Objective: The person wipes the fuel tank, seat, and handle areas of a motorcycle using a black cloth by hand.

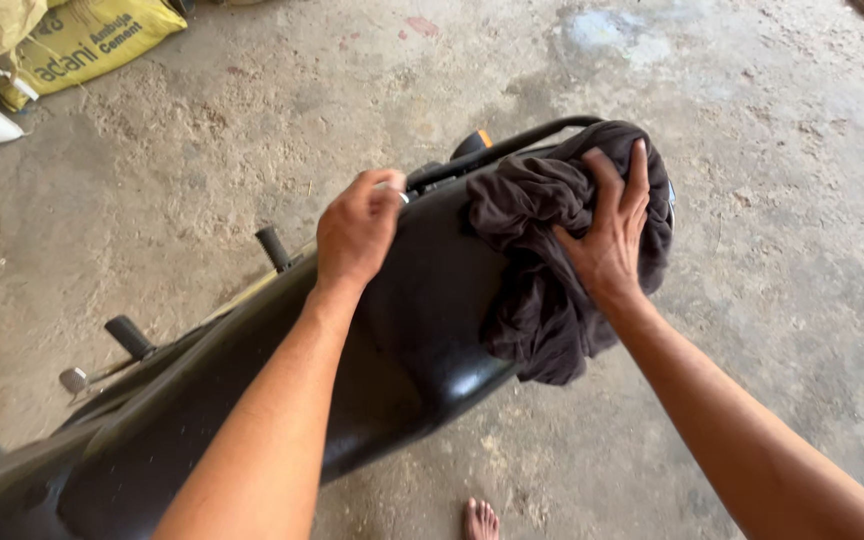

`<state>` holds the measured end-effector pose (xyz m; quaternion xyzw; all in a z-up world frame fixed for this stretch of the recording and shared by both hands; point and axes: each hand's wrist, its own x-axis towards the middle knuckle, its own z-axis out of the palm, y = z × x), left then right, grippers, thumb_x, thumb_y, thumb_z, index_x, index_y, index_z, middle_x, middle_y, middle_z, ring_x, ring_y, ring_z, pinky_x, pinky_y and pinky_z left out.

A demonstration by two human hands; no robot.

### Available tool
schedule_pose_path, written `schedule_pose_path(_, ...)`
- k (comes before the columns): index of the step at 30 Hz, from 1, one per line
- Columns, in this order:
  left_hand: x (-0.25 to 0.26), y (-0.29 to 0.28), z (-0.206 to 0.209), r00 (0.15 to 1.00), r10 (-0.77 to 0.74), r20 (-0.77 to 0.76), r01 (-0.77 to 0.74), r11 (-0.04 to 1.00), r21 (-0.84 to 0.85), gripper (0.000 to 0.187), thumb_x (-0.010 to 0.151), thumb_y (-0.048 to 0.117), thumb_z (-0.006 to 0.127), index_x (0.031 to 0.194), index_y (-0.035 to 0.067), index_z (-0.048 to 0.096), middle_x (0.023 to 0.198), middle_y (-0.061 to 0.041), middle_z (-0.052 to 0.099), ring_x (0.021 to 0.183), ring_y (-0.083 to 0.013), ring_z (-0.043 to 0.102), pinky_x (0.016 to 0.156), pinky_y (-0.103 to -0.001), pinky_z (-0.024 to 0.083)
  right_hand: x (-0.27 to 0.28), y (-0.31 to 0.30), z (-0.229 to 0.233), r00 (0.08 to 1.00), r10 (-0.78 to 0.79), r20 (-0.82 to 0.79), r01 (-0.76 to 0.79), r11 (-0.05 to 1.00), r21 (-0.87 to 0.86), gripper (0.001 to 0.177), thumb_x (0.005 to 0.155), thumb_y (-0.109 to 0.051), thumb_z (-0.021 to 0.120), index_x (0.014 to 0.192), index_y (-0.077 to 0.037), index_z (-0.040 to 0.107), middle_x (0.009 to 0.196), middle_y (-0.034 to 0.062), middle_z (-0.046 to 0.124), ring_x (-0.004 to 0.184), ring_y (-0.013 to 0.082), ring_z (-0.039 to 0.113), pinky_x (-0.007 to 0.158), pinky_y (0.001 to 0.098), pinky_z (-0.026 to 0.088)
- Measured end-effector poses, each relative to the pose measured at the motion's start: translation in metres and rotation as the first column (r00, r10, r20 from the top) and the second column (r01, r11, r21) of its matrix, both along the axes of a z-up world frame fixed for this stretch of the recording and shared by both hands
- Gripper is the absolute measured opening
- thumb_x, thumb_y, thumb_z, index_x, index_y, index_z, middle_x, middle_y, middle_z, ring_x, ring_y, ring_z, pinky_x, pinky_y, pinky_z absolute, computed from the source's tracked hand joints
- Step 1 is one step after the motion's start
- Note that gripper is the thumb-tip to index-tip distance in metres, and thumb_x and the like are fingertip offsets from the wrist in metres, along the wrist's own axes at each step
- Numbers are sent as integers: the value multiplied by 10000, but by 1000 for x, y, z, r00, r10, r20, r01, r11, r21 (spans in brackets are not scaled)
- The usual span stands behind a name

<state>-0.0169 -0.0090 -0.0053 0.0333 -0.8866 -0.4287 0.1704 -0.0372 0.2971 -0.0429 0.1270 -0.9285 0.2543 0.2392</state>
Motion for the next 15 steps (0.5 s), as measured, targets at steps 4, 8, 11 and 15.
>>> schedule_pose_path(4,5,5,-14,990,133,-46,-134,990,-38,431,1046,519,490,1138,147,688,1002,-68,753,928,-274,731,788,-425,561,-14,-7,26,997,-11,75,14,999,-30,957,733,-224,881,1555,-120,401,1565,214,320,1393,467,308,1139,620,270)
schedule_pose_path(8,-6,0,-14,992,82,-93,-92,991,-101,434,1052,497,467,1156,129,672,1075,-92,702,982,-277,702,788,-423,560,-6,-40,35,999,-11,35,11,1000,-16,628,726,-163,824,1312,-106,606,1344,180,554,1291,442,460,1118,582,358)
schedule_pose_path(11,0,1,-20,981,119,-156,-131,989,-72,437,1084,470,440,1186,104,657,1114,-113,684,1036,-301,680,857,-440,547,32,-88,19,967,235,-98,-242,969,-59,520,711,-162,808,1190,-73,629,1226,175,614,1230,433,537,1154,613,364)
schedule_pose_path(15,1,-2,-18,974,112,-196,-115,993,-4,443,1117,447,420,1222,68,624,1144,-134,661,1064,-318,666,904,-454,533,156,-132,-16,866,498,-44,-500,863,-67,557,635,-200,829,1165,-122,674,1223,154,617,1233,415,551,1087,619,415)
